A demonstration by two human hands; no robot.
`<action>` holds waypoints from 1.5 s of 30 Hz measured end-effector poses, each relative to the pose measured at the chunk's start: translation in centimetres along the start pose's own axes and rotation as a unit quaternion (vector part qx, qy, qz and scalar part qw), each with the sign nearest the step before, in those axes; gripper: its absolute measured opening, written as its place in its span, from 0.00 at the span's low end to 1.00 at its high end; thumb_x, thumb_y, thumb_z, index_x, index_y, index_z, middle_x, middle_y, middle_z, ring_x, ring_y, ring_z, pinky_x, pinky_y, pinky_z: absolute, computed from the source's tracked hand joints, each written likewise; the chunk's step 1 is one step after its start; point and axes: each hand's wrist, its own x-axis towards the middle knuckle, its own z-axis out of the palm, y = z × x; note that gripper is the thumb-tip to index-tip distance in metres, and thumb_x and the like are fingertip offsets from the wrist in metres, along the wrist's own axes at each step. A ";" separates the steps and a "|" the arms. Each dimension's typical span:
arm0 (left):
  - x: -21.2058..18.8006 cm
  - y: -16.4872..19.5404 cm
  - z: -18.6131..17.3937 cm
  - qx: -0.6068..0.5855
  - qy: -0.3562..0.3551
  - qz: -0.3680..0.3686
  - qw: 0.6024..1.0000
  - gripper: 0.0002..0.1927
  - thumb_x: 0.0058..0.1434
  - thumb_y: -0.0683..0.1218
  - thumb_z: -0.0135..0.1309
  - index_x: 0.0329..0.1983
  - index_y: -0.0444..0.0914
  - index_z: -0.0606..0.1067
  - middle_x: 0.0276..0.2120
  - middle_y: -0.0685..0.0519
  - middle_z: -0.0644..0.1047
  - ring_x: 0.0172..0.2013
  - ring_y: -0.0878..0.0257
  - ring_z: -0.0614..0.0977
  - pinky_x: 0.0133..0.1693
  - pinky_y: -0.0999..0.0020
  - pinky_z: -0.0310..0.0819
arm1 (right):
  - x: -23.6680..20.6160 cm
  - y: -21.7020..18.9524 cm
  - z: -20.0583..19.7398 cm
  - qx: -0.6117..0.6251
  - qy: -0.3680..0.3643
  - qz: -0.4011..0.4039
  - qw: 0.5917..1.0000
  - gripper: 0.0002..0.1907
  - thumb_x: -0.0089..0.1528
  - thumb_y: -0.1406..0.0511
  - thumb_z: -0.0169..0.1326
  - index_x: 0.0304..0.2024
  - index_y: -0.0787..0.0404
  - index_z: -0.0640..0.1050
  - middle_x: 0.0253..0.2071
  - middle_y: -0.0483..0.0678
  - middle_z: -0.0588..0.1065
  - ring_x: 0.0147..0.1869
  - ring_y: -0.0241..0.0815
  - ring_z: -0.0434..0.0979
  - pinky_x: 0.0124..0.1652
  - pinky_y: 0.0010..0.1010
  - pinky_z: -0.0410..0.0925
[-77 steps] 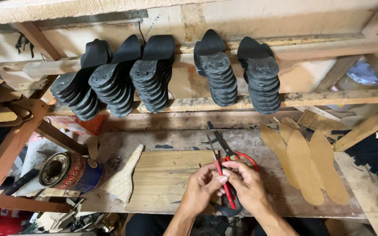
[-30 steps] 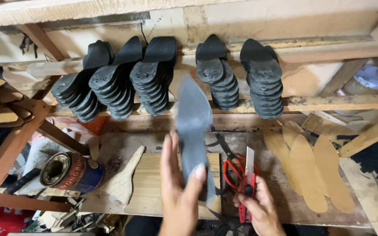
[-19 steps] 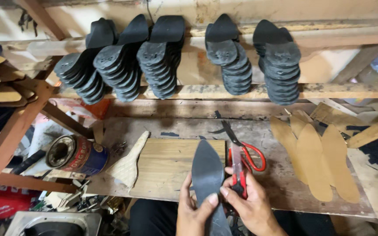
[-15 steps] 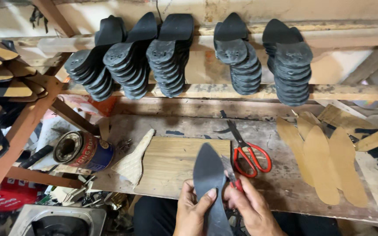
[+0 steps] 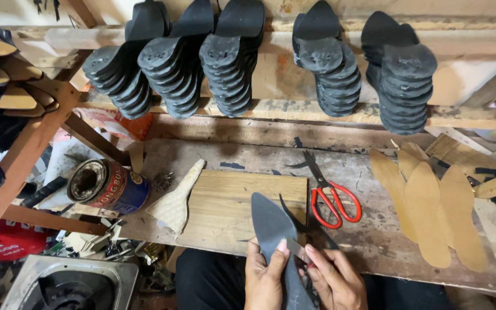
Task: The person trims the edges of black shoe sole pieces using a red utility knife and red-handled scissors. They repeatedly pick up sole pieces from a shelf, trim along marked lines, and place the trimmed pieces back on the shelf.
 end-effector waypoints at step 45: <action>-2.4 3.0 2.7 -0.046 0.004 -0.052 0.998 0.16 0.62 0.40 0.54 0.53 0.39 0.68 0.34 0.48 0.80 0.25 0.65 0.80 0.23 0.70 0.75 | 3.8 -4.0 -0.5 0.003 -0.012 0.061 0.998 0.18 0.62 0.71 0.56 0.56 0.66 0.77 0.39 0.51 0.79 0.37 0.39 0.82 0.35 0.26 0.74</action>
